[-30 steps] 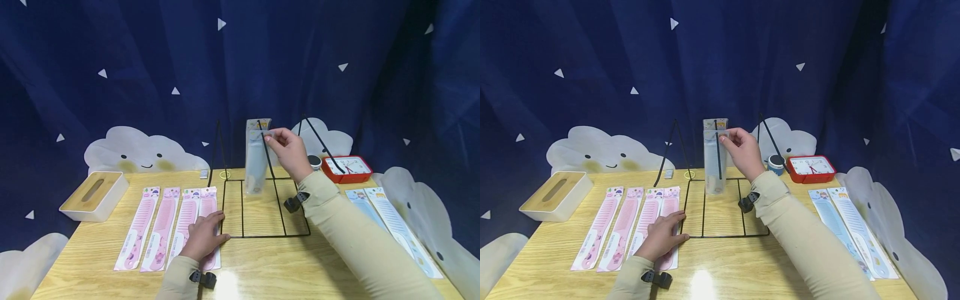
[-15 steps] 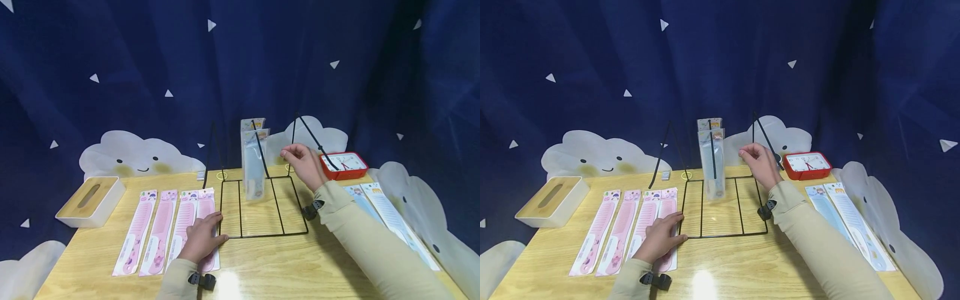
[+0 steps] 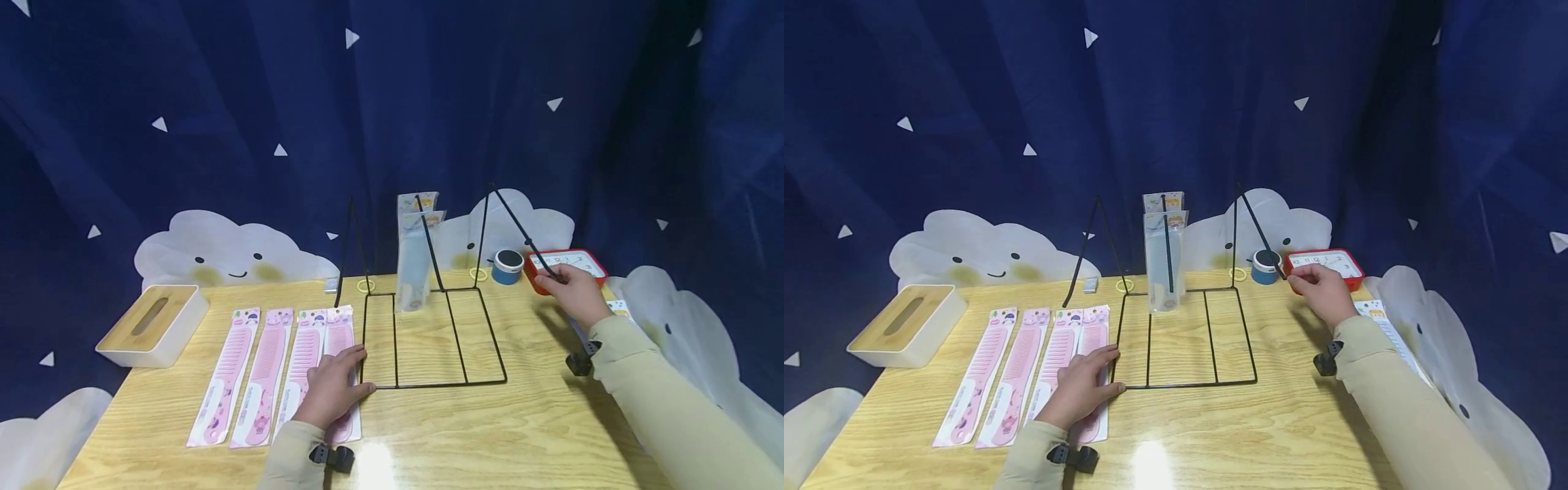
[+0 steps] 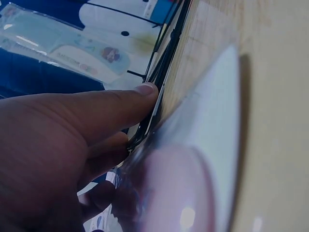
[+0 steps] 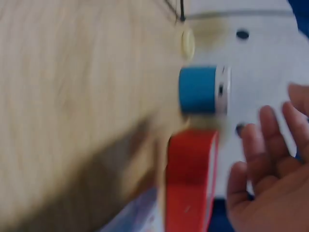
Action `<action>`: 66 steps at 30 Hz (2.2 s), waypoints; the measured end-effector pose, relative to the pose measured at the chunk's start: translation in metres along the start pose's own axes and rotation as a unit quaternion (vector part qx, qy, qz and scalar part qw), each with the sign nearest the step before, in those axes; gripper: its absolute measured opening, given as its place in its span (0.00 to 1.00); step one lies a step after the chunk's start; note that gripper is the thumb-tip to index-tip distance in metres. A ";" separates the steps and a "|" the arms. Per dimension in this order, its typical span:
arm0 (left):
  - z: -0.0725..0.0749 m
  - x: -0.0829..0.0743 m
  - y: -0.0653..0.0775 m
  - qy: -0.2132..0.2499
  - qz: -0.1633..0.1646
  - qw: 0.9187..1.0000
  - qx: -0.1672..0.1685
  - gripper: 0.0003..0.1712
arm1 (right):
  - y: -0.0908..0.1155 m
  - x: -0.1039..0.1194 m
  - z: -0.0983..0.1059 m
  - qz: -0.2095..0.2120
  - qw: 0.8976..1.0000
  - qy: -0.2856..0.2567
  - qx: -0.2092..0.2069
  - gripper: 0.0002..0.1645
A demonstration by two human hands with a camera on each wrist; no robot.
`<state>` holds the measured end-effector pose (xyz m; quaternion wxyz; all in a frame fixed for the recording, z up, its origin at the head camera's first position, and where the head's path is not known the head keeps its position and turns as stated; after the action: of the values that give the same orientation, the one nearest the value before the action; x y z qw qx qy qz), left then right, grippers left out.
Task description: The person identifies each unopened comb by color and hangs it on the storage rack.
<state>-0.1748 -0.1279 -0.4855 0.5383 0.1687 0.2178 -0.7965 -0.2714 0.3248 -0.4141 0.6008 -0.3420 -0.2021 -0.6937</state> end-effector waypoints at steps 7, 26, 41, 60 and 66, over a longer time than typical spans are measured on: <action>0.000 0.000 -0.001 0.001 0.001 1.000 0.003 0.38 | 0.004 -0.052 0.017 -0.041 0.996 0.064 0.054 0.26; 0.003 -0.002 -0.002 -0.002 -0.007 1.000 -0.003 0.39 | 0.007 -0.091 0.026 -0.108 0.980 0.148 0.077 0.37; 0.003 -0.004 0.000 -0.002 -0.002 1.000 0.001 0.38 | 0.021 -0.046 0.012 -0.018 0.998 0.066 0.009 0.13; 0.002 -0.003 -0.001 -0.007 0.001 1.000 0.004 0.38 | 0.086 0.092 -0.002 0.076 0.995 -0.064 0.002 0.08; 0.003 -0.003 -0.001 -0.003 -0.006 1.000 0.004 0.38 | 0.118 0.133 -0.007 0.126 0.972 -0.198 0.015 0.08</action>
<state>-0.1746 -0.1269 -0.4814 0.5339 0.1668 0.2139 -0.8008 -0.1638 0.2041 -0.3387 0.6364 -0.4859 -0.2827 -0.5283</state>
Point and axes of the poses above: each hand's wrist, its own y-axis away from the middle knuckle, its own z-axis out of the back of the hand, x = y × z, the point moved 1 cm from there along -y, towards the middle knuckle, and after that the axes turned 10 degrees about -z, right-handed, at the moved point
